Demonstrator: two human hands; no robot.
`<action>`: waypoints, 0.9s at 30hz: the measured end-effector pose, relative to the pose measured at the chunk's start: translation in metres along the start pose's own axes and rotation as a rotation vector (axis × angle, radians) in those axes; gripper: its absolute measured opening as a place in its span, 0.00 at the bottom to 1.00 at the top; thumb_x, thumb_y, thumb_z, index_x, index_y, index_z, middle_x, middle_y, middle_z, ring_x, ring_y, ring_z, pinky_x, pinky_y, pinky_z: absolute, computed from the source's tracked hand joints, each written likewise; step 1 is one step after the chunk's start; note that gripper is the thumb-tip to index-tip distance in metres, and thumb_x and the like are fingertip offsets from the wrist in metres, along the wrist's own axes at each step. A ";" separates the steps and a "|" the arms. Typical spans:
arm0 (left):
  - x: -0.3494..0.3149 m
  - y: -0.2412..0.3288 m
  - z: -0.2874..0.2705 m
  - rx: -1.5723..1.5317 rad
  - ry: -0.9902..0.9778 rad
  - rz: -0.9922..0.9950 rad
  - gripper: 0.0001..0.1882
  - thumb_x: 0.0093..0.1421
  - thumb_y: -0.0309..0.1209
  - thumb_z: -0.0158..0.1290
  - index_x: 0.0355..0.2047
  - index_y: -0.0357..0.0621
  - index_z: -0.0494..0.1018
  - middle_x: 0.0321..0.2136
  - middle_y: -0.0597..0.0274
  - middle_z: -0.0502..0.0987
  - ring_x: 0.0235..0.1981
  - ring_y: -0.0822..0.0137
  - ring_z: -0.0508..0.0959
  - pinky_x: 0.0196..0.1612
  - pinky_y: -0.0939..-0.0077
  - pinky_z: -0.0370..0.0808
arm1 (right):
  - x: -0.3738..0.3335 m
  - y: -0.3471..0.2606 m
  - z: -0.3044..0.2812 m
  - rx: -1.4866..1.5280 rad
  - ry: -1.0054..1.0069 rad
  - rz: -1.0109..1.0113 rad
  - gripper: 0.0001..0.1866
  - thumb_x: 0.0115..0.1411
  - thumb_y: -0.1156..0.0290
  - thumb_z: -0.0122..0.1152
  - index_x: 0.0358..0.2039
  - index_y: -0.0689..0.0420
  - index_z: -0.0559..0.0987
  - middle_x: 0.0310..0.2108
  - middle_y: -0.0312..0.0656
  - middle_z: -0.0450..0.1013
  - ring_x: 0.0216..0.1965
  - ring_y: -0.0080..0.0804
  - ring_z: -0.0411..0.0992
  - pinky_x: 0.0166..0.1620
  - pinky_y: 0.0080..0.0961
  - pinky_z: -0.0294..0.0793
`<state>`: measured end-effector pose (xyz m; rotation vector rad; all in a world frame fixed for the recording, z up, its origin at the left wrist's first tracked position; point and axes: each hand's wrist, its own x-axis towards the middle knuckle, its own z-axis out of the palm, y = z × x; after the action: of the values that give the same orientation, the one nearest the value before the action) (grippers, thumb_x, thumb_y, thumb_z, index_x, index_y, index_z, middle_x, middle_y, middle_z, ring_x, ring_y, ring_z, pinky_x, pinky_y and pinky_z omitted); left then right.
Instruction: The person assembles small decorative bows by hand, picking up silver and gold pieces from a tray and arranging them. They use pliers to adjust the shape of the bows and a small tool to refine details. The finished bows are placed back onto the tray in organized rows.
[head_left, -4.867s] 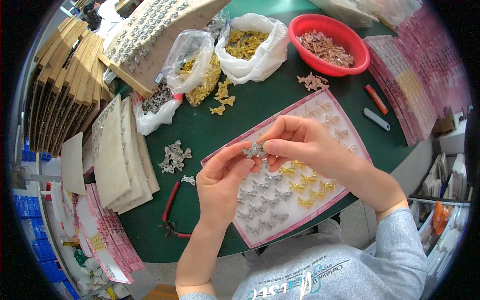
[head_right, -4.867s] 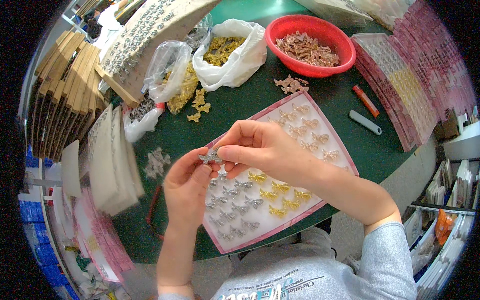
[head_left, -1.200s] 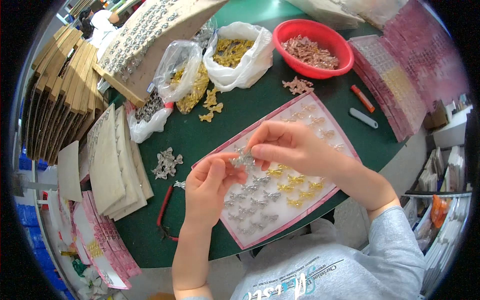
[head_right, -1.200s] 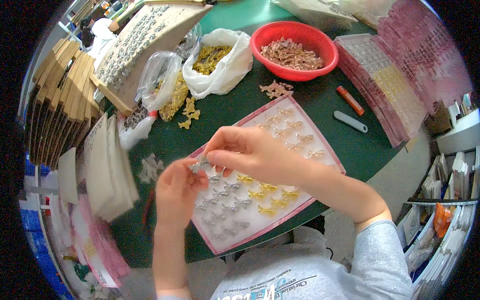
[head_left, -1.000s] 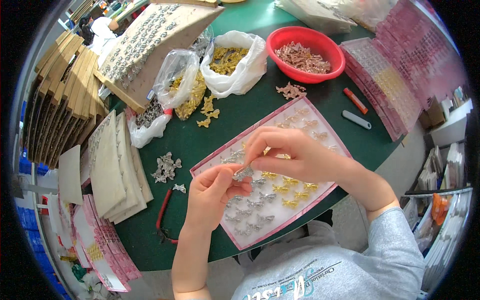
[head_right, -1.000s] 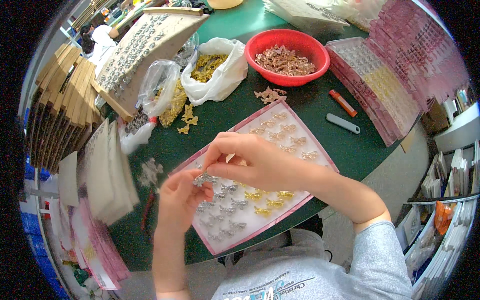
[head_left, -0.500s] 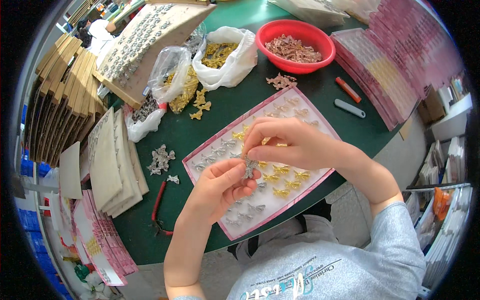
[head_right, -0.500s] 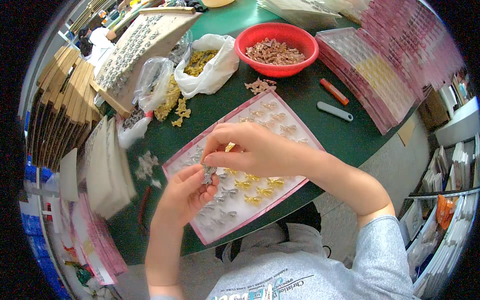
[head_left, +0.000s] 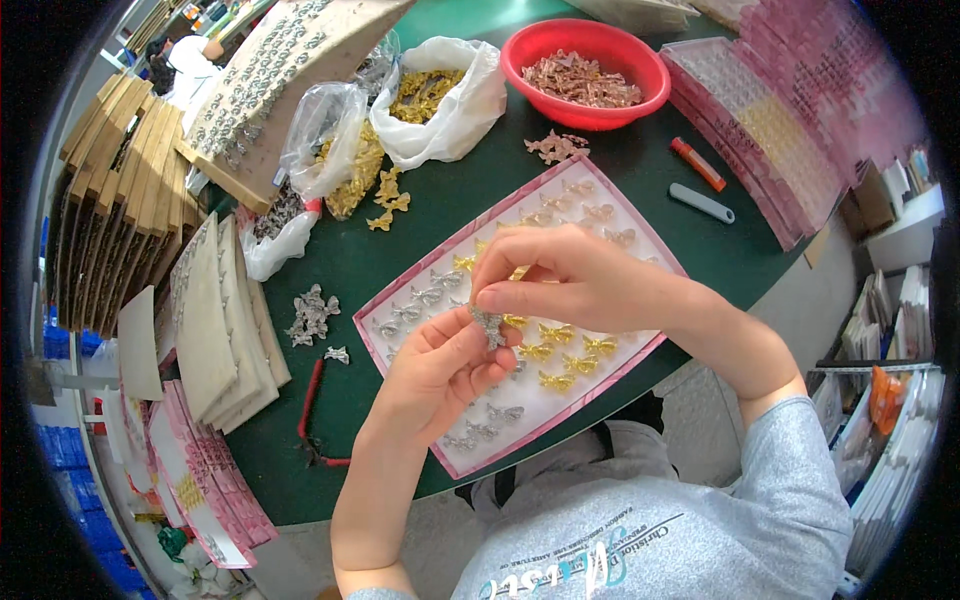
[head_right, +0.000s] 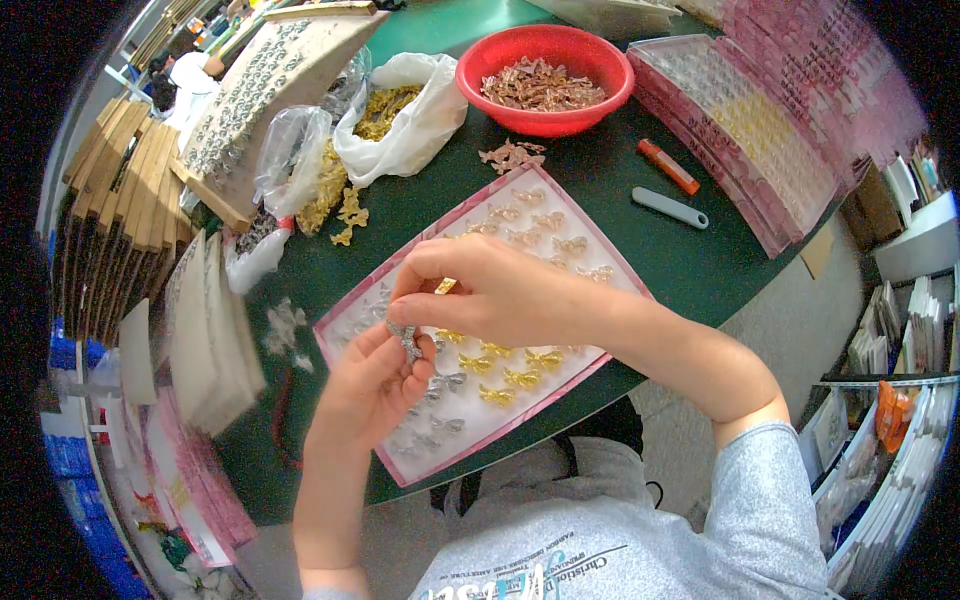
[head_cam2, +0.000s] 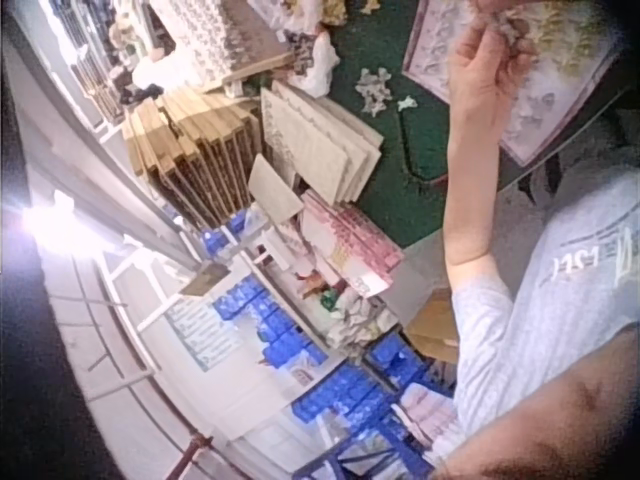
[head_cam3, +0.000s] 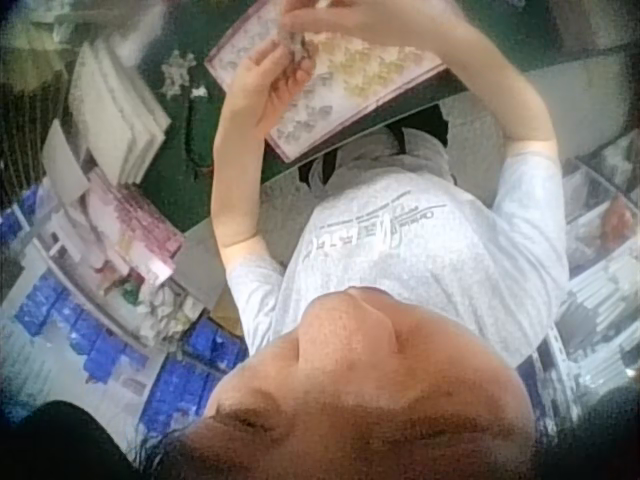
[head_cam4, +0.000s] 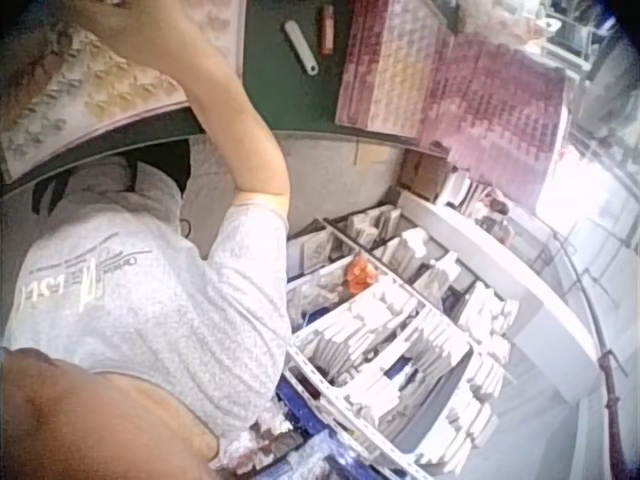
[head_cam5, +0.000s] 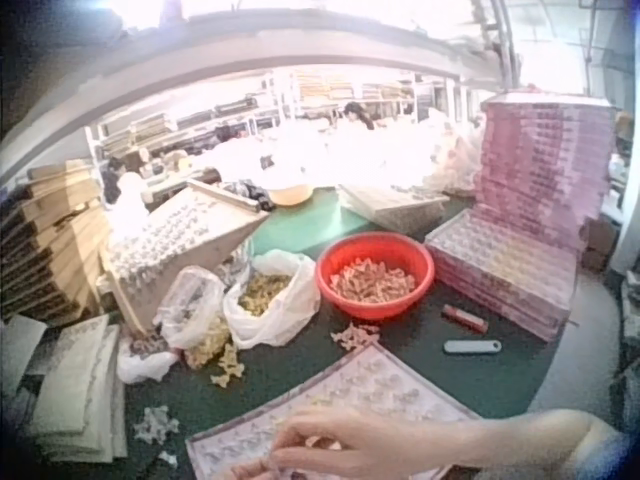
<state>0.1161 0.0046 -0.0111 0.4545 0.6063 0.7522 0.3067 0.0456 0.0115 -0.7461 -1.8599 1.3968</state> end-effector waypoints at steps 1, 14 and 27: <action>0.001 -0.001 -0.001 -0.009 0.001 0.005 0.13 0.58 0.29 0.45 0.42 0.35 0.65 0.34 0.55 0.73 0.31 0.72 0.76 0.34 0.84 0.75 | 0.000 0.001 0.000 0.013 0.004 0.005 0.09 0.54 0.70 0.53 0.28 0.65 0.73 0.23 0.40 0.71 0.25 0.23 0.69 0.28 0.21 0.67; 0.001 -0.003 -0.006 -0.034 -0.020 0.053 0.11 0.59 0.29 0.44 0.41 0.36 0.65 0.33 0.57 0.73 0.31 0.73 0.75 0.33 0.84 0.74 | 0.005 0.010 0.005 0.089 0.000 0.045 0.10 0.54 0.68 0.54 0.29 0.64 0.73 0.25 0.39 0.70 0.27 0.21 0.68 0.27 0.19 0.67; 0.002 -0.013 0.010 0.324 0.357 0.371 0.07 0.57 0.22 0.43 0.36 0.36 0.66 0.29 0.59 0.72 0.29 0.71 0.73 0.32 0.77 0.73 | -0.012 0.004 0.005 -0.240 0.185 -0.162 0.10 0.49 0.75 0.58 0.33 0.60 0.73 0.30 0.41 0.67 0.32 0.29 0.69 0.34 0.22 0.69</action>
<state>0.1305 -0.0042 -0.0123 0.7520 1.0024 1.1069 0.3103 0.0344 0.0049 -0.7931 -1.9133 0.9806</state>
